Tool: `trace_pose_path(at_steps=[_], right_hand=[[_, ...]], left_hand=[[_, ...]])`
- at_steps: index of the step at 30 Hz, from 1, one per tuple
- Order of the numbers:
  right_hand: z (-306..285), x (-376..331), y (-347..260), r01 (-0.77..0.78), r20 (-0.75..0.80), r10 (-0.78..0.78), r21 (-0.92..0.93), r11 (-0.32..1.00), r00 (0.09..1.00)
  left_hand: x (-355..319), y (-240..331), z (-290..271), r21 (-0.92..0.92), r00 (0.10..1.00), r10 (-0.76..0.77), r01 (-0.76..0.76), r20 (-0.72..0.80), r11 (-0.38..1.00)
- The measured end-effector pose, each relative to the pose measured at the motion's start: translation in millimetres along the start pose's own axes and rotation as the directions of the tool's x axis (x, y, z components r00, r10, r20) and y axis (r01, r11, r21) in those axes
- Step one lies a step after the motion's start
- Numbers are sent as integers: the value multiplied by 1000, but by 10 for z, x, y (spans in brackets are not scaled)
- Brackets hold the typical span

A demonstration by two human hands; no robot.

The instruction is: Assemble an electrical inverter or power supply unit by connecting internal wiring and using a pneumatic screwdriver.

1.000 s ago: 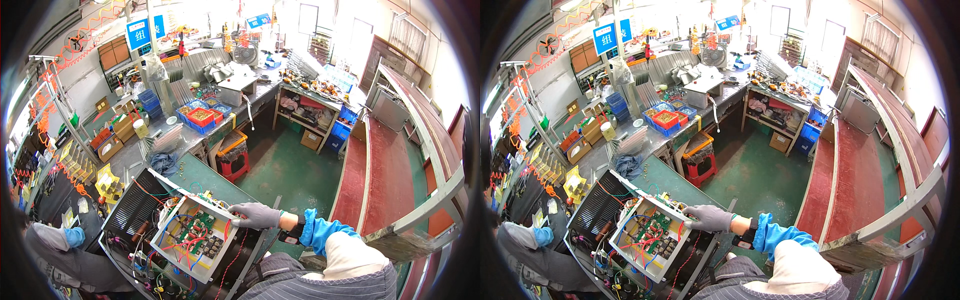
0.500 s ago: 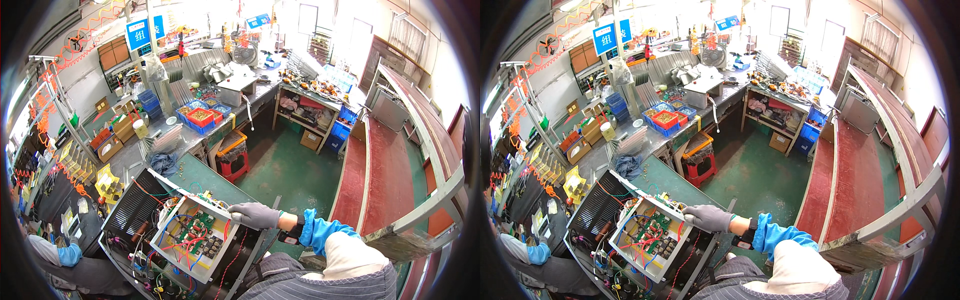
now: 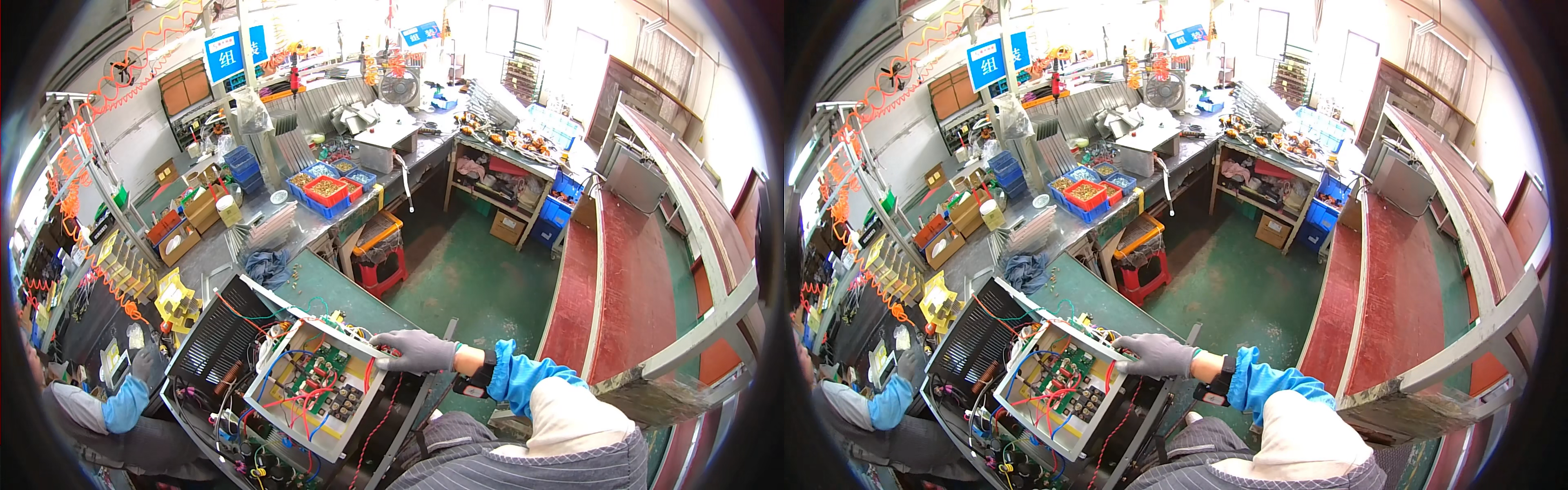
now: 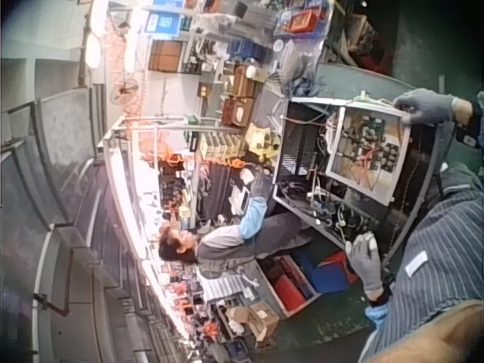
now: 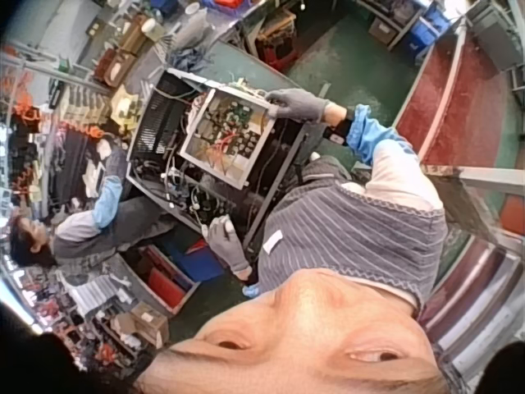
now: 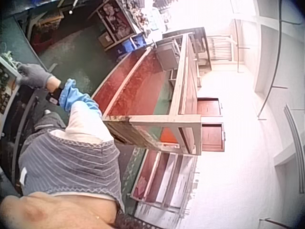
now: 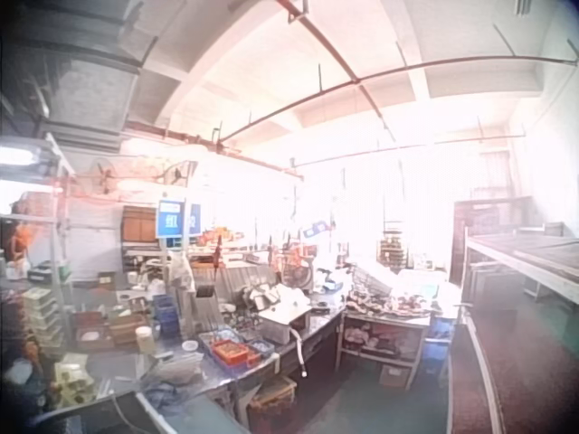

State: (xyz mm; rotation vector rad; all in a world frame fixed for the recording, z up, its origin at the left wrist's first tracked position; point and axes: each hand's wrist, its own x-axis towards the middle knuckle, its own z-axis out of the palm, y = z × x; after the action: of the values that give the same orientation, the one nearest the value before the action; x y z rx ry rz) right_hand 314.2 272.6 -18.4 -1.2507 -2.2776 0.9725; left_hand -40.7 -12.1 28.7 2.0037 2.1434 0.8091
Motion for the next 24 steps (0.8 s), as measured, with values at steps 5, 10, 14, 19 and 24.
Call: trace_pose_path(at_steps=[5,10,14,19,24], right_hand=[[12,0,6,-2,10,2,-33,999,1000],[73,14,74,15,-6,-16,-80,997,1000],[60,32,52,18,-31,-18,-19,1000,999],[37,12,23,6,-29,-6,-26,1000,1000],[5,-6,-5,7,-15,-7,-19,1000,1000]], left_hand=[[2,15,-4,2,1000,-5,5,-1,1000],[-1,-2,-3,15,1000,8,-8,3,1000],[-1,5,-9,25,1000,5,-6,8,1000],[14,24,-23,30,1000,10,-10,16,999],[11,28,-31,38,1000,-6,5,28,999]])
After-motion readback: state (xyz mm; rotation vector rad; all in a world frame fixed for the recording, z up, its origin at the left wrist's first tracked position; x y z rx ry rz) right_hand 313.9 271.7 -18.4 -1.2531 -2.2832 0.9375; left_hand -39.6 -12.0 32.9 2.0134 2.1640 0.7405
